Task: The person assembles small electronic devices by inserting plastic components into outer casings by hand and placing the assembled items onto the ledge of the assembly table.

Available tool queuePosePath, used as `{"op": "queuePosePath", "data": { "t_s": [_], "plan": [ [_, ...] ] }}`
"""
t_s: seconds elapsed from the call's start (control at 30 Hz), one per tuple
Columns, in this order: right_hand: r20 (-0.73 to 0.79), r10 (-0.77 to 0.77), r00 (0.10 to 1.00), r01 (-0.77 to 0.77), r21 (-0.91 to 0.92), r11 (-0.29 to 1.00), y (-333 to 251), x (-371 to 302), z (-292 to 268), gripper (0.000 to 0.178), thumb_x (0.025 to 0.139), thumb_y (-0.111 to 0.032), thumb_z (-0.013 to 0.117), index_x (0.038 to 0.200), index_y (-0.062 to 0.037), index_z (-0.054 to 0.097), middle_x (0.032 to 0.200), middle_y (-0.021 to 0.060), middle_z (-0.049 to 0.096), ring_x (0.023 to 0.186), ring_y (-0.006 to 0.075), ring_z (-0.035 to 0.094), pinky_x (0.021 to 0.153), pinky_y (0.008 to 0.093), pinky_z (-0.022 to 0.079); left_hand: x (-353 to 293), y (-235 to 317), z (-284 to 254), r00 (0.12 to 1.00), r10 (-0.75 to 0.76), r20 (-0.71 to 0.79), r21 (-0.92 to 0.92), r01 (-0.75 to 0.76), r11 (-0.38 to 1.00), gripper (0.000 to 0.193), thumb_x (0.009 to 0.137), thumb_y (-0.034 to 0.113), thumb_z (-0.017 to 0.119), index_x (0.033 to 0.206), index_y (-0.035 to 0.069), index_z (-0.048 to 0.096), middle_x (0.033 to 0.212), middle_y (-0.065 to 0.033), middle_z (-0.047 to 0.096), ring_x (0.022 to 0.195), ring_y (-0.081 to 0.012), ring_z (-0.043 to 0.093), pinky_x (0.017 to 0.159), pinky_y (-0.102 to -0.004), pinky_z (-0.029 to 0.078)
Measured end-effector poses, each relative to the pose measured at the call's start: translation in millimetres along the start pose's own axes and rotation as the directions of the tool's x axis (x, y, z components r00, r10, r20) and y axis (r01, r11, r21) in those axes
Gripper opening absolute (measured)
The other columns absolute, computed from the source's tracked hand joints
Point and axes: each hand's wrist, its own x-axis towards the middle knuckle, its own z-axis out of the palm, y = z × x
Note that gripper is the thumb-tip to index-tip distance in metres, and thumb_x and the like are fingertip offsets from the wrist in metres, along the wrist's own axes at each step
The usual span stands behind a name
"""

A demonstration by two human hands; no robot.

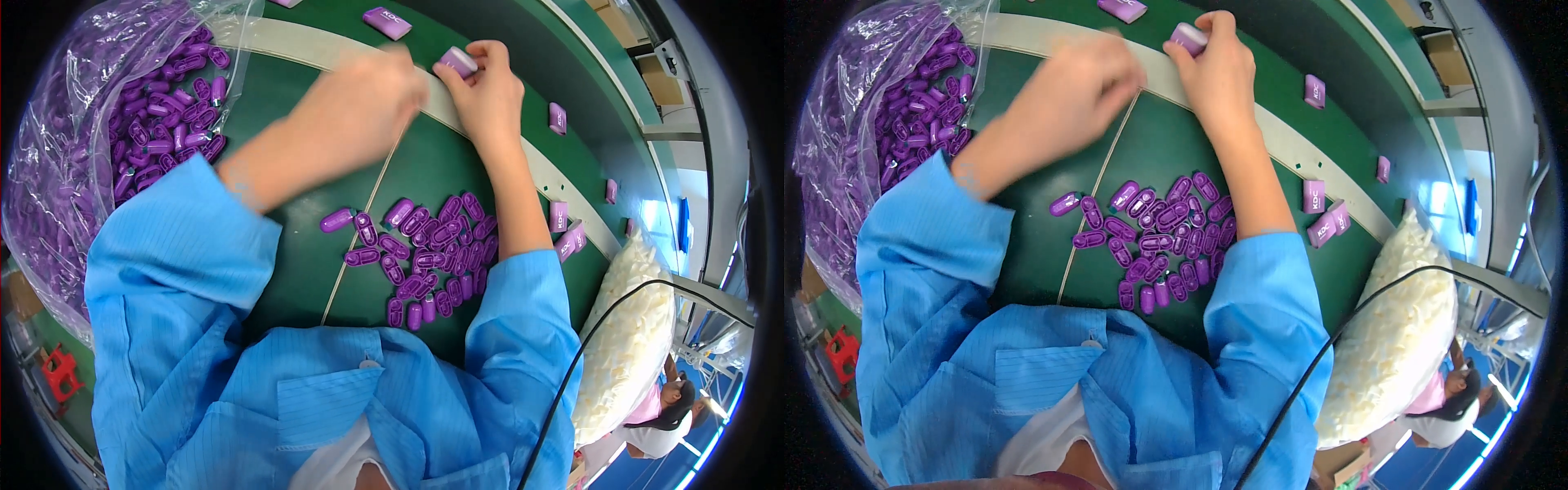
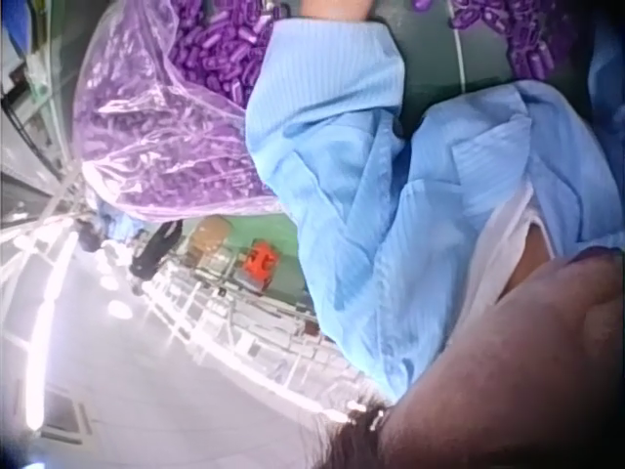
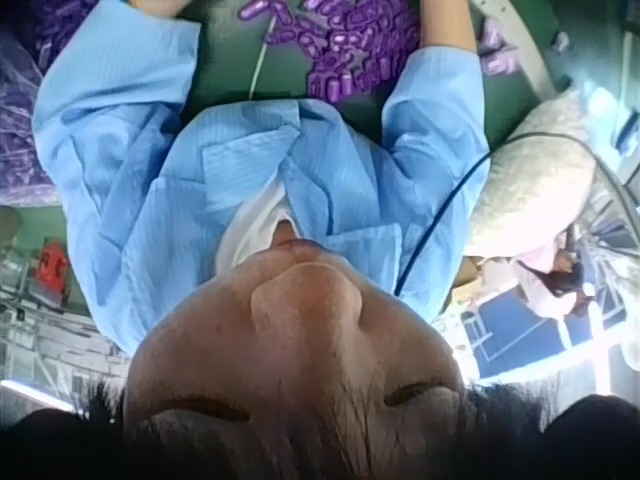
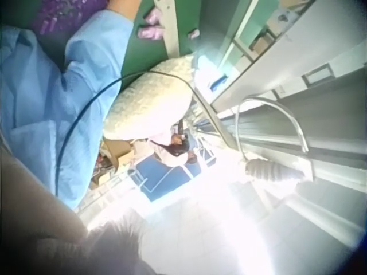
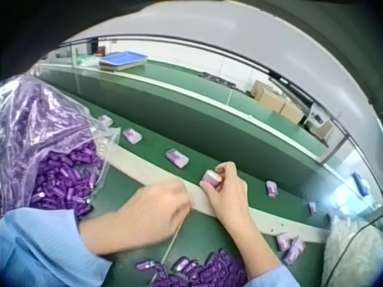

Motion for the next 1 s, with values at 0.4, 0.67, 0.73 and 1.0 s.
{"op": "queuePosePath", "data": {
  "t_s": [0.4,0.67,0.73,1.0],
  "plan": [
    [0.358,0.303,0.883,-0.468,0.713,0.522,-8,-79,-52,0.024,0.083,-0.006,0.064,0.102,0.0042,0.055,0.088,0.0093,0.063,0.072,0.0113,0.062,0.066,0.0213,0.051,-44,18,-10,0.92,0.325,0.22,-0.259,-0.266,0.928,0.017,0.072,0.001,0.065,0.088,0.001,0.063,0.091,-0.0082,0.059,0.087,-0.0253,0.057,0.075,-0.0347,0.049],
    [0.458,0.248,0.854,-0.516,0.807,0.286,-7,-65,-50,0.023,0.084,-0.009,0.062,0.103,0.0019,0.055,0.09,0.0085,0.062,0.075,0.0111,0.061,0.069,0.0213,0.051,1,17,2,0.934,-0.266,0.24,-0.533,0.356,0.768,0.03,0.082,0.005,0.061,0.112,0.003,0.06,0.078,-0.0032,0.061,0.064,-0.0081,0.056,0.059,-0.0233,0.046],
    [0.444,0.276,0.852,-0.514,0.809,0.286,-13,-65,-46,0.023,0.084,-0.008,0.062,0.103,0.0023,0.055,0.091,0.0089,0.062,0.076,0.0114,0.061,0.069,0.0217,0.051,7,13,8,0.93,-0.258,0.262,-0.569,0.365,0.737,0.035,0.085,0.004,0.056,0.12,0.005,0.056,0.077,-0.0015,0.06,0.062,-0.0021,0.051,0.057,-0.0203,0.044],
    [0.402,0.29,0.868,-0.493,0.761,0.421,-15,-66,-46,0.026,0.083,-0.002,0.062,0.106,0.0048,0.054,0.094,0.0106,0.063,0.078,0.0119,0.061,0.069,0.0222,0.051,4,8,18,0.928,-0.261,0.266,-0.786,0.365,0.498,0.032,0.086,0.007,0.058,0.118,0.001,0.056,0.096,-0.0079,0.065,0.083,-0.0115,0.063,0.075,-0.0232,0.051]
  ]
}}
